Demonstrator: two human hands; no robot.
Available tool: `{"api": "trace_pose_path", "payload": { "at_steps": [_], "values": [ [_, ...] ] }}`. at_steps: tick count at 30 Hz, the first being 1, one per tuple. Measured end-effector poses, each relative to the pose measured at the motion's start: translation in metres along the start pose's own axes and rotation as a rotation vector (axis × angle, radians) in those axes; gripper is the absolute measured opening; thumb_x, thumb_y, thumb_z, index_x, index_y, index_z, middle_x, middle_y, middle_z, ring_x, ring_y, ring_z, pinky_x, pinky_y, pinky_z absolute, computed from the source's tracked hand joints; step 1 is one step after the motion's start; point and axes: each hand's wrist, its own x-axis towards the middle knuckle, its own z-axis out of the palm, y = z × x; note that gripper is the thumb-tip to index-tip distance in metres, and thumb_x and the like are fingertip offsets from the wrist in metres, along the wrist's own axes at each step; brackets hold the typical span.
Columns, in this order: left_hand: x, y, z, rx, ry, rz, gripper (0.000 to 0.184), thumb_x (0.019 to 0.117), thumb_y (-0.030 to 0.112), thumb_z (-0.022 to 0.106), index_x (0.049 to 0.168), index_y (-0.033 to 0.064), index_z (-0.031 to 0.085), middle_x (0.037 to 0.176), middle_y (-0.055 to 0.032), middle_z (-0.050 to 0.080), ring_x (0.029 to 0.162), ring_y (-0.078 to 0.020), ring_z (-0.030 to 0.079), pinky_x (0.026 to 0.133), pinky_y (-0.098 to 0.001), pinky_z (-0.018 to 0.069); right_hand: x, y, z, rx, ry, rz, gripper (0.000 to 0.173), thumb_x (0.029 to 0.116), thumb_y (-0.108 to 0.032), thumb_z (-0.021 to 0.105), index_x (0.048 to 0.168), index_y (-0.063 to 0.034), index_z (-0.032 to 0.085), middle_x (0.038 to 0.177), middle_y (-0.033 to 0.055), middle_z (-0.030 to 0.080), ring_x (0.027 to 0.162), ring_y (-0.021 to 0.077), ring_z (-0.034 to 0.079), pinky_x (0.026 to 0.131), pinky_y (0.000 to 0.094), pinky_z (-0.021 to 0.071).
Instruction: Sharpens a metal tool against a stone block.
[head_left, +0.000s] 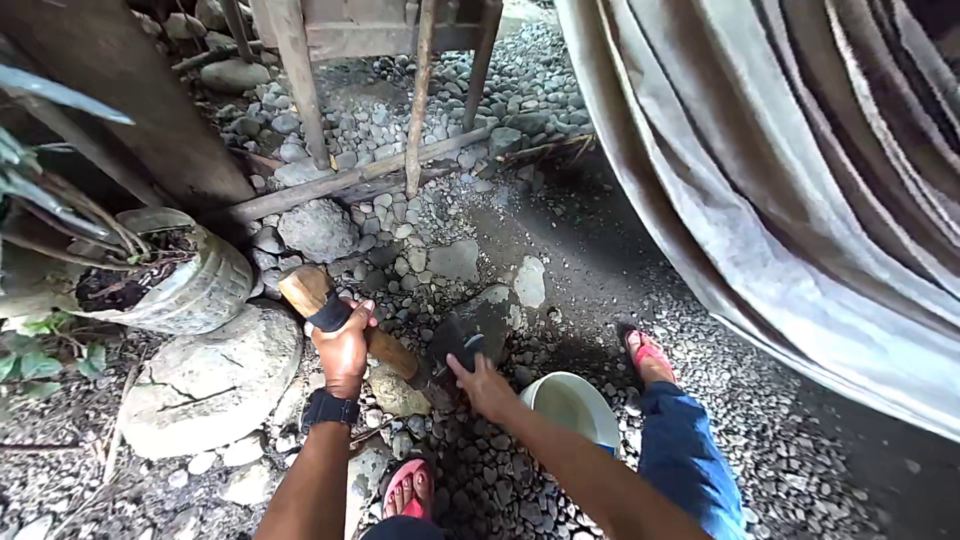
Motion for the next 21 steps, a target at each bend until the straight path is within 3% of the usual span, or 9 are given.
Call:
{"api": "trace_pose_path", "payload": {
  "at_steps": [4, 11, 14, 17, 19, 21],
  "values": [
    [-0.007, 0.01, 0.006, -0.071, -0.02, 0.026, 0.014, 0.0864, -0.008, 0.057, 0.087, 0.006, 0.055, 0.06, 0.0016, 0.064, 0.051, -0.0091, 0.063, 0.055, -0.0244, 0.0576, 0.039, 0.004, -0.042, 0.035, 0.048, 0.227, 0.058, 0.1125, -0.031, 0.04, 0.166, -0.0258, 0.018, 0.154, 0.0375, 0.034, 0.137, 0.0534, 0.044, 0.109, 0.0553, 0.0451],
    [-0.01, 0.01, 0.019, -0.049, -0.026, 0.007, 0.014, 0.0874, -0.009, 0.058, 0.088, 0.0051, 0.055, 0.059, 0.0013, 0.064, 0.049, -0.0084, 0.062, 0.052, -0.0232, 0.0564, 0.031, 0.018, -0.035, 0.073, 0.05, 0.247, 0.059, 0.1125, -0.032, 0.04, 0.166, -0.0262, 0.018, 0.154, 0.0367, 0.033, 0.138, 0.0512, 0.045, 0.109, 0.0521, 0.0457],
    [-0.008, 0.007, 0.026, 0.029, 0.009, 0.018, 0.013, 0.0867, -0.007, 0.063, 0.09, 0.0039, 0.056, 0.061, 0.0021, 0.063, 0.049, -0.0077, 0.062, 0.052, -0.0226, 0.0564, 0.0, 0.008, -0.005, 0.106, 0.064, 0.148, 0.059, 0.1116, -0.03, 0.042, 0.166, -0.0205, 0.021, 0.151, 0.04, 0.037, 0.135, 0.0554, 0.046, 0.107, 0.0578, 0.0474],
    [-0.006, 0.006, 0.031, 0.075, 0.0, 0.059, 0.012, 0.0853, -0.006, 0.064, 0.09, 0.0035, 0.058, 0.061, 0.0037, 0.064, 0.05, -0.0064, 0.062, 0.053, -0.0221, 0.0567, -0.021, 0.006, 0.019, 0.055, 0.004, -0.017, 0.059, 0.1105, -0.026, 0.046, 0.165, -0.0214, 0.024, 0.15, 0.0409, 0.037, 0.132, 0.057, 0.048, 0.102, 0.0594, 0.0497],
    [-0.008, 0.006, 0.03, 0.085, -0.029, 0.079, 0.012, 0.0849, -0.005, 0.064, 0.089, 0.0044, 0.058, 0.061, 0.0043, 0.065, 0.05, -0.0066, 0.063, 0.054, -0.0219, 0.0575, -0.005, 0.013, 0.005, 0.058, 0.054, 0.06, 0.059, 0.1106, -0.026, 0.045, 0.166, -0.0225, 0.023, 0.151, 0.0405, 0.037, 0.133, 0.0569, 0.047, 0.102, 0.0596, 0.0498],
    [-0.009, 0.006, 0.028, 0.085, -0.025, 0.082, 0.012, 0.085, -0.005, 0.064, 0.09, 0.0039, 0.058, 0.061, 0.0034, 0.065, 0.05, -0.0078, 0.064, 0.054, -0.0234, 0.0583, 0.022, 0.018, -0.018, 0.114, 0.101, 0.255, 0.059, 0.1122, -0.028, 0.04, 0.167, -0.0233, 0.018, 0.153, 0.0385, 0.035, 0.135, 0.0542, 0.047, 0.106, 0.0561, 0.0484]
  ]
}}
